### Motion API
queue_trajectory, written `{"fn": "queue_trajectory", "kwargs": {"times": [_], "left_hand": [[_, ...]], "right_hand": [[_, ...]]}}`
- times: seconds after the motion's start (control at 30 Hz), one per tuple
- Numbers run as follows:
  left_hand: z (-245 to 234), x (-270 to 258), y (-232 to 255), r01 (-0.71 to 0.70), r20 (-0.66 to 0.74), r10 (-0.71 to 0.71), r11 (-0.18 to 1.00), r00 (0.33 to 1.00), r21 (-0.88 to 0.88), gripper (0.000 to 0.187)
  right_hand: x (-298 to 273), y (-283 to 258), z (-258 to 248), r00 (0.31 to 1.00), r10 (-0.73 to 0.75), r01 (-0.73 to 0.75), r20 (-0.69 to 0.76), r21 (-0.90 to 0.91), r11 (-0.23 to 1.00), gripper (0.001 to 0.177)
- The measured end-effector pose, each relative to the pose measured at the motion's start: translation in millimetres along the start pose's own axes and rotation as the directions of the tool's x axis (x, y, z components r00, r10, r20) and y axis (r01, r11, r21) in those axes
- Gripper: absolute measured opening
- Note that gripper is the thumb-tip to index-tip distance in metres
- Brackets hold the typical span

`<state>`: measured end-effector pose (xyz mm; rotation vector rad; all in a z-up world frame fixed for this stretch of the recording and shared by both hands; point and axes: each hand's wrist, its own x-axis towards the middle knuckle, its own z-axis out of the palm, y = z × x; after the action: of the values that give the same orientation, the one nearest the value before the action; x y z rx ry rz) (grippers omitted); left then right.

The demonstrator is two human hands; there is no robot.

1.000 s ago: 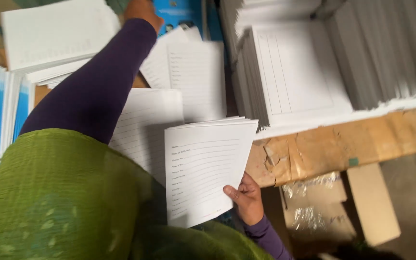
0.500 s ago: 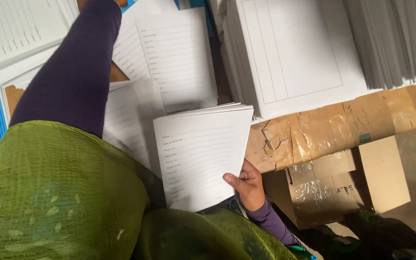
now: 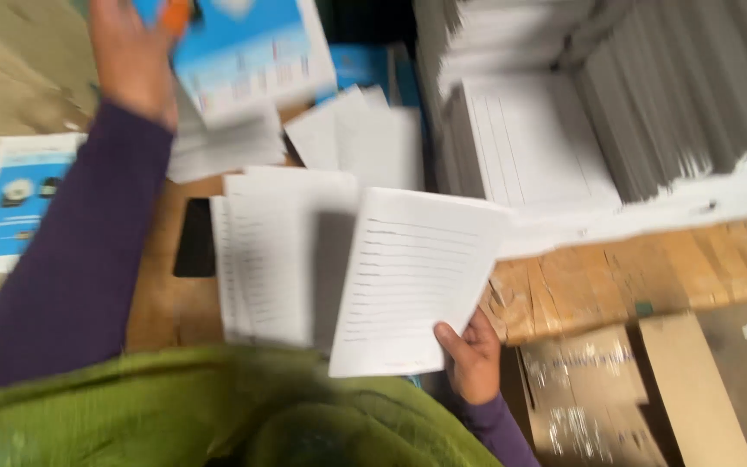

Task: The person sits at a table and sorts through stacks of white papers and blue booklets. They pick up individual sheets, flip through them, and place them into separate piles. The person also handles a stack of blue booklets, opening them to check the contents before stacking them.

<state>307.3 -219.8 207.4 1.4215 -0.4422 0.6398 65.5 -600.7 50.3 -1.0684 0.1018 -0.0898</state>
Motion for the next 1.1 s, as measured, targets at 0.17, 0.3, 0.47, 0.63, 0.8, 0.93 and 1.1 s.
{"fn": "queue_trajectory", "kwargs": {"times": [0.17, 0.3, 0.47, 0.63, 0.8, 0.93, 1.1], "left_hand": [[-55.7, -135.0, 83.8, 0.392, -0.149, -0.494, 0.810, 0.856, -0.437, 0.049], [-79.1, -261.9, 116.6, 0.460, -0.157, -0.609, 0.721, 0.778, -0.518, 0.058], [-82.3, -343.2, 126.0, 0.386, -0.364, -0.581, 0.786, 0.728, -0.482, 0.058], [-81.2, -341.2, 106.7, 0.406, -0.479, -0.555, 0.829, 0.680, -0.384, 0.059], [-85.8, -366.9, 106.3, 0.422, -0.504, -0.495, 0.869, 0.708, -0.259, 0.061], [-82.6, -365.9, 86.4, 0.489, -0.531, -0.504, 0.853, 0.681, -0.182, 0.063], [-75.5, -382.1, 109.7, 0.495, -0.622, -0.510, 0.842, 0.594, -0.217, 0.068]], "right_hand": [[-14.6, -12.3, 27.8, 0.994, 0.002, -0.004, 0.111, 0.020, 1.000, 0.060], [-47.6, -26.1, 54.8, 0.976, -0.020, 0.039, 0.217, -0.083, 0.996, 0.052], [-76.6, -43.3, 116.0, 0.923, -0.034, 0.109, 0.384, -0.175, 0.978, 0.043], [-98.7, -69.2, 172.5, 0.636, -0.383, 0.676, 0.670, -0.245, 0.695, 0.070], [-119.3, -81.3, 225.3, 0.615, -0.239, 0.716, 0.751, -0.406, 0.567, 0.033], [-121.7, -36.5, 250.2, 0.499, -0.118, 0.791, 0.859, -0.395, 0.467, 0.031], [-128.6, 30.1, 255.5, 0.522, 0.012, 0.625, 0.853, -0.392, 0.675, 0.010]]}}
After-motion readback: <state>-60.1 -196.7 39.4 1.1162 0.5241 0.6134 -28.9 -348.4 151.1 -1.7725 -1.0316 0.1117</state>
